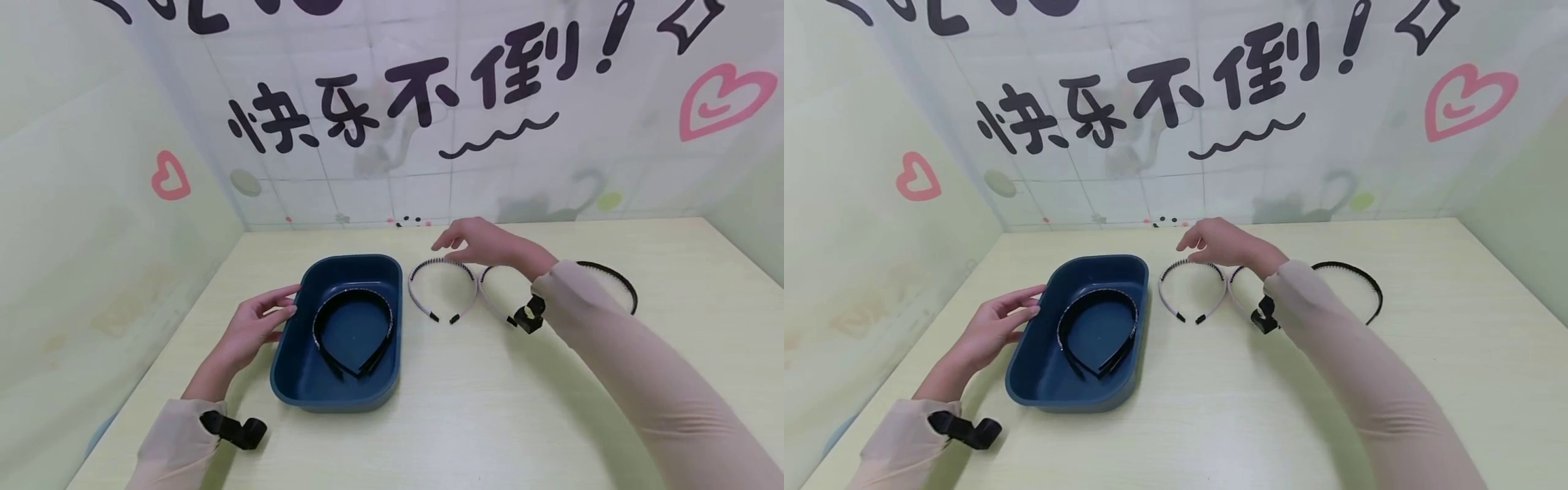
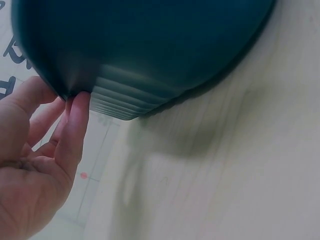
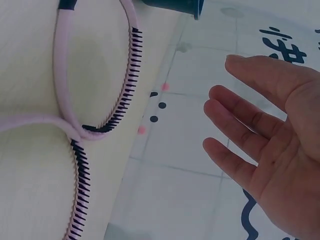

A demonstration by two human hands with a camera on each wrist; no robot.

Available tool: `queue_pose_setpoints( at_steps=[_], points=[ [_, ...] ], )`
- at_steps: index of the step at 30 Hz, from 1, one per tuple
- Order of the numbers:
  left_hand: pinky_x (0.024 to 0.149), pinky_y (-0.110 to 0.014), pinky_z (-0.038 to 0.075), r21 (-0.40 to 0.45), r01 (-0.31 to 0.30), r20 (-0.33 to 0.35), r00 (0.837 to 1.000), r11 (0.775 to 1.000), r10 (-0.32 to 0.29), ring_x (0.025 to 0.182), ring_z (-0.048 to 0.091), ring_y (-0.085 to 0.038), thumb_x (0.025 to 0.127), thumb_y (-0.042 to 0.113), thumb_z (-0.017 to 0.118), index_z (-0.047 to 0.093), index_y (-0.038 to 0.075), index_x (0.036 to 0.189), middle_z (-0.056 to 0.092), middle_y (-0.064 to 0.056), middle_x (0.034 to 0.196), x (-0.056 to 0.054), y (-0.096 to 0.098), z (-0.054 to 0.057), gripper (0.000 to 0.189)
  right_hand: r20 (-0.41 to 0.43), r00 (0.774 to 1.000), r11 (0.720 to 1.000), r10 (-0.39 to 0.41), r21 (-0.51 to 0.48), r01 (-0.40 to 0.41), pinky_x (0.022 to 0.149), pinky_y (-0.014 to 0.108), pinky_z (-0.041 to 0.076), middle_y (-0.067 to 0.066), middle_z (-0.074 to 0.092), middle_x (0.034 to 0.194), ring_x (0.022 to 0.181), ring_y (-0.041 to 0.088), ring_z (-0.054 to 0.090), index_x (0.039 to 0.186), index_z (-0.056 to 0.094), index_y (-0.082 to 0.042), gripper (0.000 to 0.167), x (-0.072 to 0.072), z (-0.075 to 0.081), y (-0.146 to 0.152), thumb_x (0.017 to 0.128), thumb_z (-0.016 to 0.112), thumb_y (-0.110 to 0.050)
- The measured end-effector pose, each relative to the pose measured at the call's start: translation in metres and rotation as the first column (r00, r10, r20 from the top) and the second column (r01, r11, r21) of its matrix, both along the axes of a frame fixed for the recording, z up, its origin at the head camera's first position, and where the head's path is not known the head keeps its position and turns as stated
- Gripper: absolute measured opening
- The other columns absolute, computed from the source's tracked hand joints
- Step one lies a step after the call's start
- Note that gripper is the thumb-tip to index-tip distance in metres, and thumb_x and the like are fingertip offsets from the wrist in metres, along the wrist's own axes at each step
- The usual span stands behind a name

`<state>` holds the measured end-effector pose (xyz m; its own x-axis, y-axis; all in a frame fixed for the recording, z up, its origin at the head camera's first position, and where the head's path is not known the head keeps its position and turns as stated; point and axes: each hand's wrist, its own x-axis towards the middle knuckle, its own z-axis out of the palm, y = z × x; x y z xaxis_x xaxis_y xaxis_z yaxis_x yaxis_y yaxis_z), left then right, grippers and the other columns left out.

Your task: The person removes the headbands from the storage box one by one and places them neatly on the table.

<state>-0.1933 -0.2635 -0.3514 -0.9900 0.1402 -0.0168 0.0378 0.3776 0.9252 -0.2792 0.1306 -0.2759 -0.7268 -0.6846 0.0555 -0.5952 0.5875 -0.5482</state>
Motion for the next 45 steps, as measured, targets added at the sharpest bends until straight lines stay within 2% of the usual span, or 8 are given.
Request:
queue_pose_setpoints(
  at_steps=[13,19,21,22,26,29,34,45],
  points=[
    [0.071,-0.032,0.052,0.002,-0.001,0.001,1.000,1.000,0.001,0.093,0.056,-0.009,0.091,0.029,0.057,0.045,0.008,0.136,0.047,-0.015,0.109,0.001,-0.001,0.000,0.051,-0.013,0.996,0.996,0.093,0.011,-0.093,0.085,0.035,0.045,0.006,0.060,0.113,0.101,0.022,0.055,0.115,0.064,-0.006,0.028,0.004,0.002,-0.037,0.088,0.059,-0.008],
    [0.071,-0.032,0.052,-0.001,-0.001,-0.002,1.000,1.000,0.001,0.093,0.056,-0.009,0.091,0.029,0.057,0.045,0.008,0.136,0.048,-0.015,0.108,0.000,0.000,0.000,0.051,-0.043,0.990,0.991,0.134,0.014,-0.134,0.084,0.032,0.044,0.007,0.060,0.109,0.099,0.024,0.056,0.114,0.065,-0.005,0.027,0.004,0.001,-0.051,0.087,0.060,-0.008],
    [0.071,-0.032,0.052,0.000,-0.002,0.000,1.000,1.000,0.002,0.093,0.056,-0.009,0.091,0.029,0.057,0.045,0.008,0.136,0.047,-0.015,0.109,0.000,0.000,0.000,0.051,-0.057,0.986,0.988,0.154,0.017,-0.153,0.087,0.034,0.042,0.009,0.060,0.110,0.099,0.025,0.056,0.114,0.065,-0.004,0.027,0.005,0.002,-0.056,0.088,0.060,-0.008],
    [0.071,-0.032,0.052,-0.002,-0.002,-0.001,1.000,1.000,0.002,0.093,0.056,-0.009,0.091,0.029,0.057,0.044,0.008,0.136,0.048,-0.015,0.109,0.000,0.000,0.000,0.051,-0.058,0.986,0.987,0.158,0.016,-0.158,0.090,0.035,0.039,0.009,0.060,0.110,0.099,0.025,0.057,0.114,0.065,-0.005,0.027,0.006,0.003,-0.058,0.088,0.060,-0.009],
    [0.071,-0.032,0.052,-0.004,-0.006,0.000,1.000,1.000,0.006,0.093,0.055,-0.009,0.091,0.029,0.057,0.044,0.008,0.136,0.048,-0.015,0.109,0.000,0.000,0.000,0.051,-0.042,0.984,0.985,0.173,0.009,-0.173,0.090,0.032,0.041,0.009,0.059,0.111,0.101,0.024,0.056,0.115,0.064,-0.005,0.027,0.009,0.006,-0.068,0.088,0.060,-0.009],
    [0.071,-0.032,0.052,-0.006,-0.007,-0.001,1.000,1.000,0.007,0.093,0.055,-0.010,0.091,0.029,0.057,0.045,0.008,0.136,0.048,-0.015,0.108,0.000,0.000,0.001,0.051,-0.036,0.982,0.983,0.184,0.022,-0.183,0.082,0.027,0.046,0.008,0.058,0.112,0.101,0.021,0.056,0.115,0.064,-0.006,0.027,0.012,0.008,-0.076,0.089,0.060,-0.010],
    [0.071,-0.032,0.052,-0.004,-0.003,-0.002,1.000,1.000,0.003,0.092,0.056,-0.010,0.091,0.029,0.057,0.045,0.008,0.136,0.048,-0.015,0.109,0.000,0.001,0.001,0.051,-0.056,0.975,0.975,0.216,0.054,-0.213,0.086,0.028,0.044,0.008,0.057,0.112,0.101,0.019,0.055,0.116,0.064,-0.008,0.027,0.015,0.010,-0.090,0.089,0.059,-0.011],
    [0.071,-0.033,0.052,0.001,-0.005,0.005,1.000,1.000,0.005,0.092,0.056,-0.009,0.091,0.029,0.057,0.044,0.008,0.136,0.048,-0.015,0.109,0.000,0.000,0.001,0.051,-0.035,0.961,0.961,0.275,0.036,-0.274,0.087,0.022,0.042,0.006,0.057,0.114,0.103,0.019,0.054,0.118,0.062,-0.008,0.029,0.020,0.014,-0.117,0.089,0.060,-0.011]
  ],
)
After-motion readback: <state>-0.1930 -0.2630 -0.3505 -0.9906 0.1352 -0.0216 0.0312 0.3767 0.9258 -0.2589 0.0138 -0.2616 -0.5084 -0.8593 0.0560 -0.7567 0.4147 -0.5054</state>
